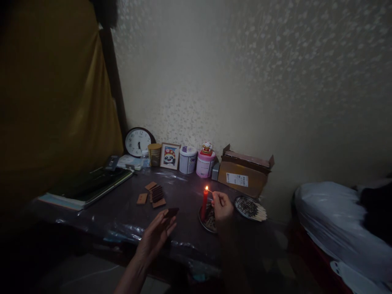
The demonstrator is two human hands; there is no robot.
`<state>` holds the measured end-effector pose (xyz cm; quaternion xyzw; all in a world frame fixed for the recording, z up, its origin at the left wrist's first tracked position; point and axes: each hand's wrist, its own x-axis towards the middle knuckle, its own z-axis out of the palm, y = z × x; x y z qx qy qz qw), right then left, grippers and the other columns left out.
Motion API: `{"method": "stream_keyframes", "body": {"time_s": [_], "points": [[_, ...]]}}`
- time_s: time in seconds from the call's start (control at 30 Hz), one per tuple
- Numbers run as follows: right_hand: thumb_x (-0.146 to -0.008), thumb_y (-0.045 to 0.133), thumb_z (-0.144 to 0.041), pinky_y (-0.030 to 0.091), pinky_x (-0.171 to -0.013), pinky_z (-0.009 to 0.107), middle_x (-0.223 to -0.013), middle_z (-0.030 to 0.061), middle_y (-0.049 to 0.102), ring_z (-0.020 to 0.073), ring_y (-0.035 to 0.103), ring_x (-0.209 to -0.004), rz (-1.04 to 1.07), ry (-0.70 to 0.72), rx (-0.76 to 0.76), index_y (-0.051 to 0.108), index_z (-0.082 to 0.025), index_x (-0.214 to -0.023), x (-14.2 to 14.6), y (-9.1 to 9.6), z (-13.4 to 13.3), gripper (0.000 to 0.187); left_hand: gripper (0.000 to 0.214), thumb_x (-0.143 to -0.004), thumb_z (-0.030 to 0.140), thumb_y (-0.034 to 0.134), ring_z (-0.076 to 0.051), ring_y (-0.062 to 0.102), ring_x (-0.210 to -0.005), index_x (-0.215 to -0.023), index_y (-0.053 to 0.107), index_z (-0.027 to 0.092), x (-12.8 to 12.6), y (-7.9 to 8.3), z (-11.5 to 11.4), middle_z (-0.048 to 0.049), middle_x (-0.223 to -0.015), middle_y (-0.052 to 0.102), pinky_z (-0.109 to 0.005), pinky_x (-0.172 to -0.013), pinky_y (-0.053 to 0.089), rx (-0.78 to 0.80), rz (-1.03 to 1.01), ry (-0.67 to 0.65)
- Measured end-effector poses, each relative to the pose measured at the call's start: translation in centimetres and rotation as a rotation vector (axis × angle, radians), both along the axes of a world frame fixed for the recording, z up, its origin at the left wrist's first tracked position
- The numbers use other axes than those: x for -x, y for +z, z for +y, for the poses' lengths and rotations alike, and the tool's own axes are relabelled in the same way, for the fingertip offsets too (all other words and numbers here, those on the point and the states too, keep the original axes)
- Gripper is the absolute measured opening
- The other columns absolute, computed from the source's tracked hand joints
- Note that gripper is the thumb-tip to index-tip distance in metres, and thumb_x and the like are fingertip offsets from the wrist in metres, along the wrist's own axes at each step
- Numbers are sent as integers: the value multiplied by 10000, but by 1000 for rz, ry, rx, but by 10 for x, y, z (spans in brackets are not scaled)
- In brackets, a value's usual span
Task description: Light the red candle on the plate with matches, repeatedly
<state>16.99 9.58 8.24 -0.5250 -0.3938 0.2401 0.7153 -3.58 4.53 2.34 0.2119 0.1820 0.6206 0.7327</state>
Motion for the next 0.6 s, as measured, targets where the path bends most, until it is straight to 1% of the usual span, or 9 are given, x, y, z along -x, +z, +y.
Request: {"method": "stream_keyframes", "body": {"time_s": [0.13,0.4,0.5,0.6], "points": [[-575,707,-482,473,-456,233,-529,-17,612,114,564,-446,-4,3,-9,641,-156,-704,0,0,0,357,186,-806,257,562,-186,611,-918,-942,662,179,0,0,0,-65,-1027,681,-340,-874,432,-4,-3,-5],[-546,716,-513,452,-433,235,-509,-19,606,111,544,-422,12,13,-44,637,-155,-703,1,2,-1,399,182,-786,256,590,-186,614,-912,-934,667,182,0,-2,0,-55,-998,687,-342,-878,434,3,-18,-2],[-563,719,-498,440,-422,225,-481,-31,581,104,528,-411,25,60,-73,639,-156,-725,0,6,-4,387,184,-786,259,590,-189,616,-919,-935,666,181,0,-2,-1,-64,-1023,684,-337,-865,443,2,-7,-3],[-611,715,-450,432,-427,216,-486,-40,564,98,521,-421,38,156,-109,631,-164,-754,-3,14,-11,331,177,-785,254,589,-195,619,-923,-927,666,183,0,-3,0,-67,-1043,683,-338,-852,454,-6,-2,-6]]}}
